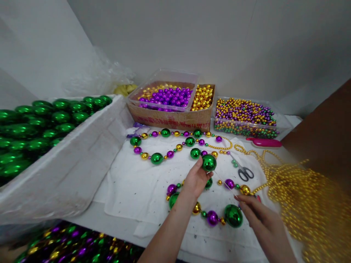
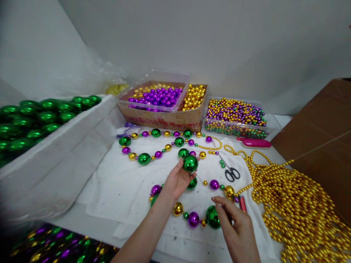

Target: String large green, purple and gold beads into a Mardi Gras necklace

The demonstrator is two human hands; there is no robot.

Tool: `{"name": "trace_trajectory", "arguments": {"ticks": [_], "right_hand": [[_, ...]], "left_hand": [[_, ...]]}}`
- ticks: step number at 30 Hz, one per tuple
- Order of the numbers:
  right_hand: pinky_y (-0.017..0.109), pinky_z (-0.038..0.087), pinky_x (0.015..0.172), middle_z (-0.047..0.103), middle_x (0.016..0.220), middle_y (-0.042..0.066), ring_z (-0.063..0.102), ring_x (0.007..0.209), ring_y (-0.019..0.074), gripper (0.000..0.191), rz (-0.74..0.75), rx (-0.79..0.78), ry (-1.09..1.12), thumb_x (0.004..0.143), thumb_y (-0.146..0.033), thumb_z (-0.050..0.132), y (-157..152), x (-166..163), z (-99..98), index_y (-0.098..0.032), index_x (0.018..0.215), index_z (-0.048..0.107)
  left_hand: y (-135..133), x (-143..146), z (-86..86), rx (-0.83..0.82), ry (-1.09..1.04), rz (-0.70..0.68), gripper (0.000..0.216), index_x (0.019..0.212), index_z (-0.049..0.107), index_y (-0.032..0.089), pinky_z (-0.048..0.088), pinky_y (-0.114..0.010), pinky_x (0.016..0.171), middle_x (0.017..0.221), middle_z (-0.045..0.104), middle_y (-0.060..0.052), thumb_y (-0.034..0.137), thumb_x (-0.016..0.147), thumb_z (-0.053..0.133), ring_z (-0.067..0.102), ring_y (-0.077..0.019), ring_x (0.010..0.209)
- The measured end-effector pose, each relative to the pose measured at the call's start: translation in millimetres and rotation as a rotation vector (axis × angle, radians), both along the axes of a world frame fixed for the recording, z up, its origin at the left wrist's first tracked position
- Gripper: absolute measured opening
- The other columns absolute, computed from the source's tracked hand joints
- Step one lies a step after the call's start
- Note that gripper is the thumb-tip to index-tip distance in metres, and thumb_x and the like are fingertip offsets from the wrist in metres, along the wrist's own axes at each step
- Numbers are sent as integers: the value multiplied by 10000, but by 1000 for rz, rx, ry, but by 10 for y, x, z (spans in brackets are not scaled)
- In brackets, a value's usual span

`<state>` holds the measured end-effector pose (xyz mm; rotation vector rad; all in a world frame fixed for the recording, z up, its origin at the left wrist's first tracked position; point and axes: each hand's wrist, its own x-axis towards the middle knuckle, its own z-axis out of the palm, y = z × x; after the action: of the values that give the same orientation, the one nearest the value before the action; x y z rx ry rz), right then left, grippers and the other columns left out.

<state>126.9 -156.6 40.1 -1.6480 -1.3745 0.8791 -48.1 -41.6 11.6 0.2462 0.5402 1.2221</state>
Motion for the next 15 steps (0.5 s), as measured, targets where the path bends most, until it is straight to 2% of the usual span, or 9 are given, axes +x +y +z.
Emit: {"name": "trace_trajectory", "arguments": {"ticks": [3,7,12,15], "right_hand": [[288,553,677,717,941,53,655,830,252,358,-28,3,42,774,-503,589,36,20,-147,-224,942,738],[256,530,553,714,918,45,642,698,220,330,-12,-6,58,754,-488,619,42,98,-292,-232,920,744],[260,531,586,709,889,32,637,727,228,290,-116,34,92,748,-474,636,-2,75,-358,-245,885,748],[269,530,595,707,900,33,629,735,230,291,-131,23,110,753,-473,634,7,47,-385,-245,893,748]], "left_hand": [[-58,60,-17,72,13,-9,353,1044,620,187,476,-229,631,1061,659,-80,344,742,715,614,-163,848],[-109,85,17,190,59,-23,412,1050,648,179,443,-233,712,1103,639,-91,321,682,768,594,-165,898],[-138,77,70,261,91,-77,427,1092,648,190,411,-245,766,1080,636,-87,270,687,760,583,-160,888],[-162,81,73,259,96,-96,437,1080,653,200,405,-258,794,1035,643,-76,252,663,775,583,-169,895]]}}
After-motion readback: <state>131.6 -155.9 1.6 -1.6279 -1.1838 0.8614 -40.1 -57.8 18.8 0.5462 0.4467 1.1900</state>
